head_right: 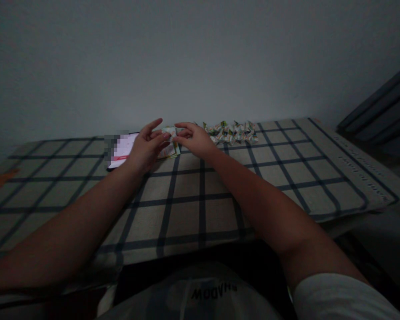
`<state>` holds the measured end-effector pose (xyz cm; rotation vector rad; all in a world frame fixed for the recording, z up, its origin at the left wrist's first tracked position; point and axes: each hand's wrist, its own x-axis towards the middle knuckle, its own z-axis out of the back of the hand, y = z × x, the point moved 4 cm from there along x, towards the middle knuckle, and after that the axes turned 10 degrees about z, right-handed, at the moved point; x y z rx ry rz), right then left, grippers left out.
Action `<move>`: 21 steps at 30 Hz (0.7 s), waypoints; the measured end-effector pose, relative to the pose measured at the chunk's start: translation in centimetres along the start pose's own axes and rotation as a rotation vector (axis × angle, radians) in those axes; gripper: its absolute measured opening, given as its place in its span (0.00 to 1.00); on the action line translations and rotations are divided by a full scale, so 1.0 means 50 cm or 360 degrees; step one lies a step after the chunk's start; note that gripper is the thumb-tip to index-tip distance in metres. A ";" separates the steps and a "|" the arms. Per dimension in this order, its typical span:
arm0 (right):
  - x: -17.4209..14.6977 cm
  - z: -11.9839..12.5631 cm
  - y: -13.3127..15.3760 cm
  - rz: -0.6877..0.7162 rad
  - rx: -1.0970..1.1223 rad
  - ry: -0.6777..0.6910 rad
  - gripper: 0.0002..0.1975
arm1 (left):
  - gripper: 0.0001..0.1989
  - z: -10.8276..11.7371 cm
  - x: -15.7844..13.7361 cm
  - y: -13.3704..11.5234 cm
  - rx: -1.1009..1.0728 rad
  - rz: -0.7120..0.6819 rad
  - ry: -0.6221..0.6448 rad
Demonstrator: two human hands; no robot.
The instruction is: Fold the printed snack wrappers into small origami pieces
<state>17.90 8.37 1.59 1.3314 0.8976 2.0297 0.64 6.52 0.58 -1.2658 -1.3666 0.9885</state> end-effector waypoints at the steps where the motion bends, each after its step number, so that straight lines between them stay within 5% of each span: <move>1: 0.000 0.000 -0.001 -0.0001 0.0001 -0.0004 0.23 | 0.34 -0.003 -0.003 -0.001 0.0021 0.0012 0.0014; 6: 0.000 0.003 0.005 -0.0021 -0.0017 -0.0005 0.22 | 0.18 -0.013 -0.016 0.002 0.0184 0.0122 0.0067; 21: -0.001 -0.008 0.019 -0.0228 0.0095 0.0021 0.17 | 0.14 -0.015 -0.031 -0.032 0.0683 -0.0188 -0.0033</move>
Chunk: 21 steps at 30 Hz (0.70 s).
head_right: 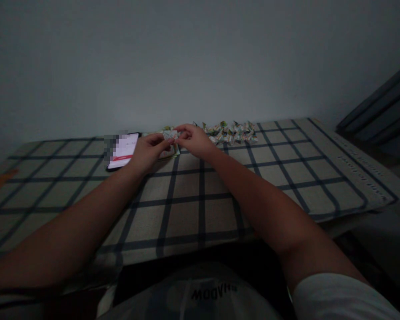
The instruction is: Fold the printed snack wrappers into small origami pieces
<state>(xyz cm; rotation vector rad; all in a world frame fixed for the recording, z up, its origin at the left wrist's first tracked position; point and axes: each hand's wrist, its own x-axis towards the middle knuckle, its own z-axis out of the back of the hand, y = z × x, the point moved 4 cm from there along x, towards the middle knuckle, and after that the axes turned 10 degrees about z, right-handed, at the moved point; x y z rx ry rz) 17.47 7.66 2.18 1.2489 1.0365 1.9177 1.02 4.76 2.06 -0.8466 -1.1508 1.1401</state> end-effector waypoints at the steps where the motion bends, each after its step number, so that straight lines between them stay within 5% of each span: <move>1: 0.000 -0.001 0.000 -0.0013 0.0007 -0.0007 0.16 | 0.14 0.001 0.000 -0.001 0.0025 -0.0021 -0.0001; 21: 0.002 -0.005 -0.013 0.0011 0.0001 -0.0014 0.14 | 0.20 0.000 0.003 0.010 -0.0238 0.0079 -0.0012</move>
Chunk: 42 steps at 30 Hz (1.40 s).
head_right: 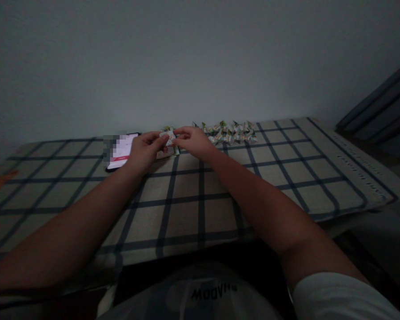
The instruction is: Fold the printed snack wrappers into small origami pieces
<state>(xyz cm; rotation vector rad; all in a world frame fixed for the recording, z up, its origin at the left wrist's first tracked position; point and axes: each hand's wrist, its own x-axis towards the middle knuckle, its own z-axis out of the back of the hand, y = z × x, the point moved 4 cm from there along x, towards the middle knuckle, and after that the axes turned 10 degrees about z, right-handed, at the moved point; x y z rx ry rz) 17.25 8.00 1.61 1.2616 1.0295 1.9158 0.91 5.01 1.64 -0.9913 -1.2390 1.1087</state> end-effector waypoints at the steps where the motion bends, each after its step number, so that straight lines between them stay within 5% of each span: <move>1: 0.000 0.001 0.003 -0.0002 -0.0005 -0.0001 0.13 | 0.20 0.000 -0.002 -0.002 0.0005 -0.0012 -0.0003; 9: -0.004 0.005 0.021 -0.0060 0.0009 -0.0017 0.08 | 0.15 0.004 -0.009 -0.008 0.0173 -0.0109 -0.0075; 19: -0.006 0.005 0.030 -0.0104 0.0092 -0.0030 0.10 | 0.19 -0.004 0.003 0.007 -0.0221 0.0055 -0.0025; 33: -0.006 0.001 0.029 -0.0026 0.0126 0.0045 0.05 | 0.14 0.003 -0.003 -0.004 0.0028 -0.0032 -0.0097; 42: -0.004 0.009 0.025 -0.0018 0.0055 -0.0115 0.05 | 0.23 0.000 0.010 0.021 0.0193 0.0037 0.0113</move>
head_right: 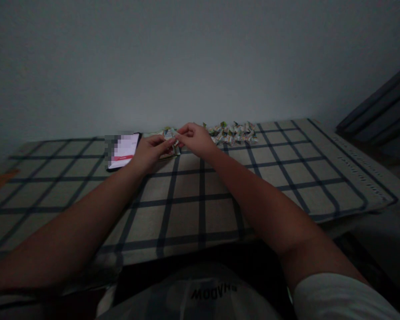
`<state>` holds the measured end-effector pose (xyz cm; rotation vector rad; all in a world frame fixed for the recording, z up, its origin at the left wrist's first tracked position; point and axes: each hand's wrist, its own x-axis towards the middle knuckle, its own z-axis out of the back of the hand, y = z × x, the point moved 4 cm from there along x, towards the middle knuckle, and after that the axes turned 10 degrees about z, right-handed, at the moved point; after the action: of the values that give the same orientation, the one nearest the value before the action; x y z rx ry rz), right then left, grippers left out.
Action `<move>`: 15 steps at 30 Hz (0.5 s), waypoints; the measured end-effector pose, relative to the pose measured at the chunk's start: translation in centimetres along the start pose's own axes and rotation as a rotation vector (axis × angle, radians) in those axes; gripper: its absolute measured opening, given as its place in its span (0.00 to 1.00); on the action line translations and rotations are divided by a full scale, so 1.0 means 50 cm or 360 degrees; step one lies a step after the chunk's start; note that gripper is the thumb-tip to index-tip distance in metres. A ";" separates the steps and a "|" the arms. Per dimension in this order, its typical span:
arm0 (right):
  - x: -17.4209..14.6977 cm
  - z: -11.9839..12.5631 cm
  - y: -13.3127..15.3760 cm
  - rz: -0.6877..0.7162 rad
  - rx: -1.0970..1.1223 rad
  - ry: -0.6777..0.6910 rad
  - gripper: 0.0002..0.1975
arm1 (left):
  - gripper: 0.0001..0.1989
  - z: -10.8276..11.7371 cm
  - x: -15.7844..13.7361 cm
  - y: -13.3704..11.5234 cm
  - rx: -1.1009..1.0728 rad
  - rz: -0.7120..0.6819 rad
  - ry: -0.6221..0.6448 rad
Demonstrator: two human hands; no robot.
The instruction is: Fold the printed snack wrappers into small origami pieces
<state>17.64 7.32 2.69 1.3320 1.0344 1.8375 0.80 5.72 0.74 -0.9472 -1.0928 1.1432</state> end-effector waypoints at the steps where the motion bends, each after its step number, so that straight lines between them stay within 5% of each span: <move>1: 0.001 0.002 -0.001 0.0039 -0.0040 -0.0012 0.05 | 0.23 0.002 0.000 0.000 0.0059 -0.0026 -0.0011; 6: 0.006 0.011 -0.004 0.0340 -0.0304 0.0020 0.08 | 0.21 0.001 -0.004 -0.010 0.0428 -0.0201 0.0019; 11: 0.007 0.011 -0.002 0.0474 -0.0413 0.0132 0.08 | 0.21 0.000 -0.004 -0.010 0.0449 -0.0190 -0.0023; 15: 0.008 0.013 -0.006 0.0477 -0.0425 0.0091 0.09 | 0.25 -0.015 -0.006 -0.002 0.0276 -0.0062 0.0234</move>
<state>18.16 7.95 2.70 1.3315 0.6118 2.1578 1.54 5.39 0.63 -0.8562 -0.8756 1.0998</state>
